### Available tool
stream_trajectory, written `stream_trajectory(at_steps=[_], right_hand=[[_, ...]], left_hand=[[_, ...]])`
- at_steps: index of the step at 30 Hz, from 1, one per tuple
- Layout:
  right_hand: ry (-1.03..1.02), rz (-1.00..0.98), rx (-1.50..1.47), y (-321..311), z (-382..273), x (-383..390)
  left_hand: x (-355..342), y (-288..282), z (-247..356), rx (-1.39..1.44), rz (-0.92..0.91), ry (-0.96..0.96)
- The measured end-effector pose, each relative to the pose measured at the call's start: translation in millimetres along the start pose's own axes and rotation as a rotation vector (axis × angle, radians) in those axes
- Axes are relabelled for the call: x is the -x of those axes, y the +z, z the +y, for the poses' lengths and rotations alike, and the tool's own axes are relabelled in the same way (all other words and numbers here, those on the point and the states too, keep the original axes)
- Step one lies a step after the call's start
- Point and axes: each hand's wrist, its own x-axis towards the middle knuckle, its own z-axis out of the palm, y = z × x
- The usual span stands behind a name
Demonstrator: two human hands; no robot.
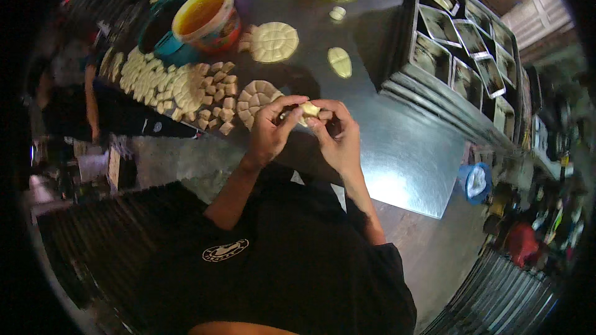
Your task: The person shapes portions of dough by hand at a table and places them into metal baking tins.
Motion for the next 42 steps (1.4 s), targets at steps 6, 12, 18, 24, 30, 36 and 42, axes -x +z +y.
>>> stream_trajectory(at_steps=[6,12,18,24,30,36,42], right_hand=[[-0.128,0.007,-0.037,62.5,-25.6,-26.3],[0.084,-0.19,-0.191,157.4,-32.3,-55.6],[0.15,-0.532,-0.281,298.2,-55.3,-72.1],[0.347,-0.828,-0.259,400.7,-34.1,-133.2],[-0.424,-0.918,0.52,521.2,12.3,-271.7],[-0.976,-1.072,1.282,580.0,142.5,-393.2],[-0.787,-1.035,1.134,584.4,137.5,-391.5]], left_hand=[[10.9,-38.9,9.9,0.15,0.143,0.04],[6.5,-129.8,37.9,-0.408,0.413,0.719],[-4.3,-235.8,19.2,0.353,0.317,1.032],[-19.2,-304.0,-25.2,0.79,0.603,0.774],[-32.2,-354.4,-49.3,0.604,0.853,0.243],[-14.5,-373.8,-82.6,0.399,0.696,-0.252],[-8.4,-388.3,-102.0,0.468,0.725,-0.251]])
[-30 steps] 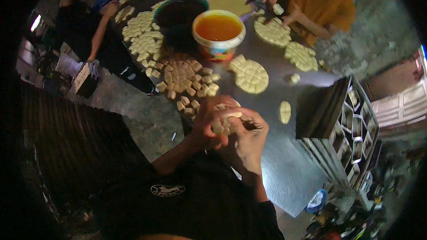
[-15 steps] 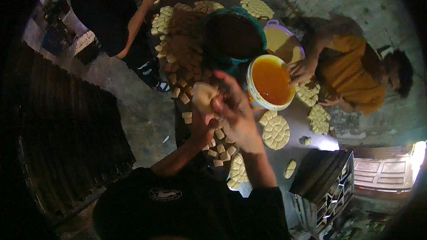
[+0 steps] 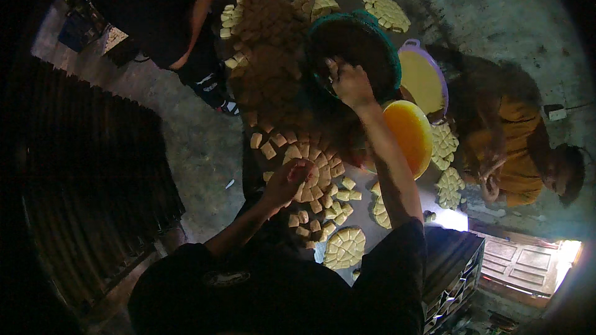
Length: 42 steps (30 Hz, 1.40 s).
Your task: The person shapes portions of dough by hand at a table and places them into metal baking tins.
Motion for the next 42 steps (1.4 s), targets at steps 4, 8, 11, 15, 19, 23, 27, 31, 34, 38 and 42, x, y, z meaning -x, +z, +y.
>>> stream_trajectory(at_steps=[4,8,11,15,19,23,27,31,34,38,42], right_hand=[[0.193,-0.009,-0.116,-12.5,-8.8,7.9],[0.437,0.131,-0.836,-57.6,-60.1,43.0],[0.336,0.198,-1.228,-92.0,-112.4,105.8],[0.151,0.362,-1.319,-123.2,-173.3,167.7],[0.246,0.424,-1.521,-110.3,-157.5,242.7],[0.131,0.41,-1.338,-123.2,-138.5,327.5],[0.203,0.483,-0.65,-165.8,-177.0,387.3],[0.171,0.588,-0.29,-173.8,-191.7,457.3],[0.193,0.831,-0.812,-167.4,-199.0,499.7],[0.206,0.745,-0.284,-192.6,-222.8,563.5],[0.096,0.789,0.026,-193.2,-246.7,598.9]], left_hand=[[-5.2,4.9,25.2,-0.035,-0.005,0.003],[-4.8,3.4,44.9,-0.204,0.033,0.343],[14.0,23.6,94.5,0.305,0.046,0.299],[47.9,36.7,109.8,0.724,-0.197,0.108],[80.8,62.7,115.7,0.738,-0.309,-0.082],[118.6,103.6,96.4,0.805,-0.257,-0.124],[158.7,137.6,79.8,0.442,-0.333,-0.092],[203.1,175.1,60.1,0.123,-0.501,0.167],[236.9,198.6,47.5,-0.087,-0.503,0.282],[281.7,227.4,33.7,-0.133,-0.493,0.253],[300.6,242.4,-12.3,0.129,-0.453,0.114]])
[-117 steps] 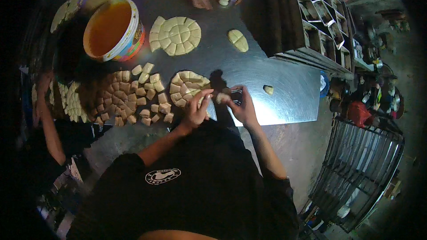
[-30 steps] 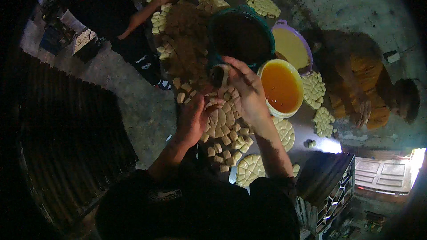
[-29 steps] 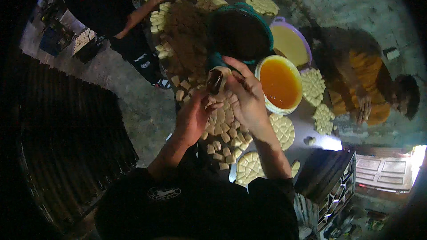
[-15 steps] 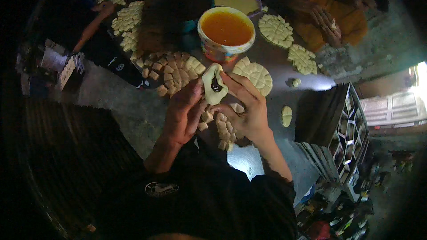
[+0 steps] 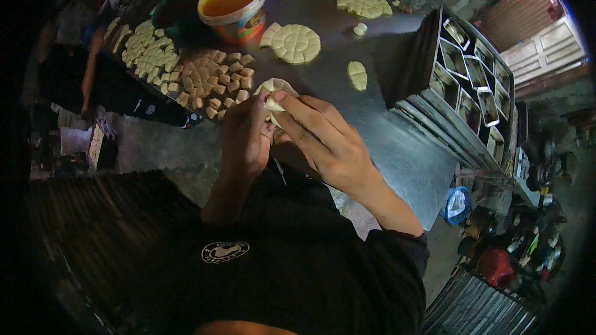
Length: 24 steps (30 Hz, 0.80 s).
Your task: The person shapes portions of dough by hand at a table and places them into metal baking tins.
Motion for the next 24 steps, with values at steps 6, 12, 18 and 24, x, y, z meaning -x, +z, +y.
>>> stream_trajectory(at_steps=[6,12,18,24], right_hand=[[0.147,-0.067,-0.25,-60.9,-2.5,29.6],[0.368,-0.114,-0.149,-85.1,-16.3,35.8],[0.599,0.081,-0.43,-71.3,-20.8,35.5],[0.526,-0.085,-0.135,-37.4,-20.7,20.4]], left_hand=[[22.1,41.2,2.1,-0.42,-0.16,0.094],[28.2,36.9,-1.1,-0.423,-0.425,0.129],[5.9,31.3,-2.4,-0.25,-0.611,0.12],[-23.7,-4.0,-13.6,0.169,-0.552,-0.373]])
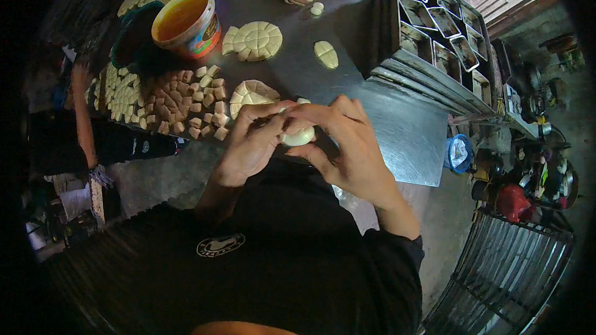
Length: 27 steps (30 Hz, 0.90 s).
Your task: The person shapes portions of dough by hand at a table and places them into metal baking tins.
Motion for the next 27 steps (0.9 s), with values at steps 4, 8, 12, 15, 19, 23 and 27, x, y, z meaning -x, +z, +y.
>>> stream_trajectory(at_steps=[4,8,12,15,19,23,27], right_hand=[[0.106,0.01,0.252,38.6,11.4,5.9],[0.341,0.186,0.008,106.6,33.0,28.6],[0.914,0.22,-0.587,164.2,54.8,59.6],[1.138,0.2,-0.742,164.4,73.0,63.3],[1.015,0.339,0.222,150.9,123.0,71.2],[0.951,0.396,0.301,150.3,181.2,91.7],[0.744,0.163,0.526,157.1,198.1,85.9]], left_hand=[[10.3,-33.5,0.2,0.045,-0.009,-0.278],[23.9,-100.5,-50.8,-0.138,0.13,-0.301],[33.5,-134.7,-48.6,-0.636,-0.029,-0.135],[32.4,-145.2,-56.7,-0.606,0.05,-0.122],[16.3,-174.1,-59.3,-0.456,0.188,-0.415],[-1.8,-194.1,-49.3,-0.523,0.25,-0.349],[-9.1,-212.6,-35.1,-0.696,0.253,-0.239]])
